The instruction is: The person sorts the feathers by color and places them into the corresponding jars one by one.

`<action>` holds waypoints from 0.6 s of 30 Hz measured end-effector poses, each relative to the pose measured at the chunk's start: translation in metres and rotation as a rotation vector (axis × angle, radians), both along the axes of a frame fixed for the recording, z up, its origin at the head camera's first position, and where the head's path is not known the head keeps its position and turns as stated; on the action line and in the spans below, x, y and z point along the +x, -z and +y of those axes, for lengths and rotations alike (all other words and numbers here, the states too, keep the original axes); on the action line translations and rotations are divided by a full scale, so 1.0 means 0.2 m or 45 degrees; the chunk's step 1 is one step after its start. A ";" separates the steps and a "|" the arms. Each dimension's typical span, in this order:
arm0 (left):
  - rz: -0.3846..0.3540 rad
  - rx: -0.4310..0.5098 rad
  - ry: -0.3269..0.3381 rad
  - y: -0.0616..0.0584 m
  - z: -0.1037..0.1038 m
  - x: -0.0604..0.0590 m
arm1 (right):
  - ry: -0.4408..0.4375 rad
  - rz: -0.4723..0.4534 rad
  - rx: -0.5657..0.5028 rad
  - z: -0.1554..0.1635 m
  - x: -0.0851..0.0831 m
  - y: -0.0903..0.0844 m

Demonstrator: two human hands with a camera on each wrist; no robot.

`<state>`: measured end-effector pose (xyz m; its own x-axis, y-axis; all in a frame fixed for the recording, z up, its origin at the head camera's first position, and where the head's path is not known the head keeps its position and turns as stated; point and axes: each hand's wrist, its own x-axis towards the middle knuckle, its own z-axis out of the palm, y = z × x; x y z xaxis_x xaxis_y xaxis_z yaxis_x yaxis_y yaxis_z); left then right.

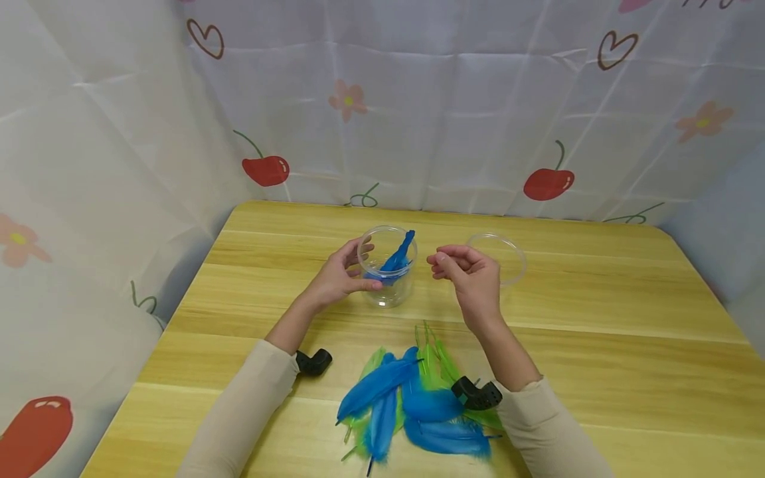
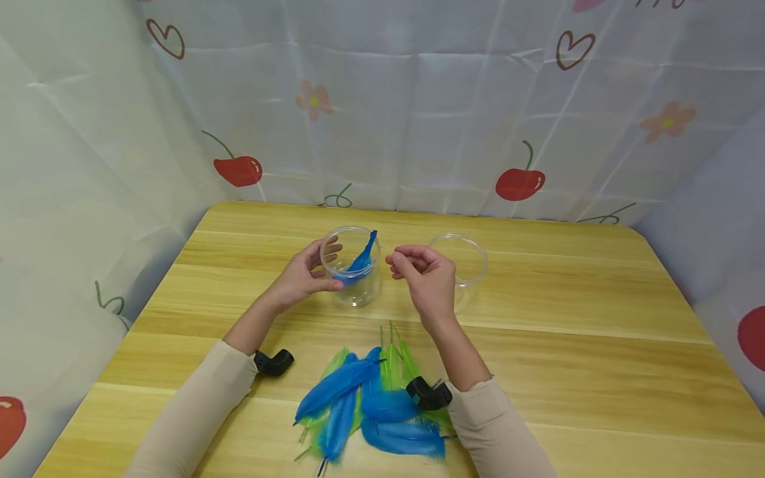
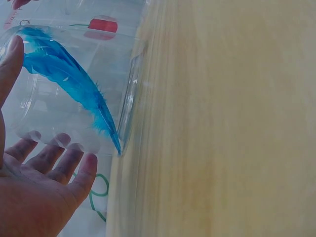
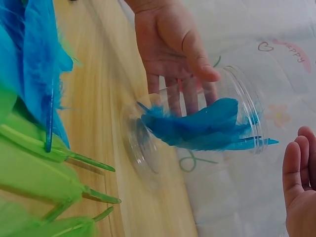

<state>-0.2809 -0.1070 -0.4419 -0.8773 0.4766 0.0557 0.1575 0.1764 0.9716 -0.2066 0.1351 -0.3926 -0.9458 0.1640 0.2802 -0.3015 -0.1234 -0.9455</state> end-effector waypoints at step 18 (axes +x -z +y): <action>0.008 -0.016 -0.005 0.00 0.00 0.00 | -0.122 -0.092 0.116 0.03 0.07 0.06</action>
<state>-0.2812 -0.1077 -0.4428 -0.8789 0.4737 0.0553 0.1629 0.1891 0.9684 -0.1916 0.1413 -0.4036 -0.9742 0.0485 0.2205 -0.2232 -0.0610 -0.9729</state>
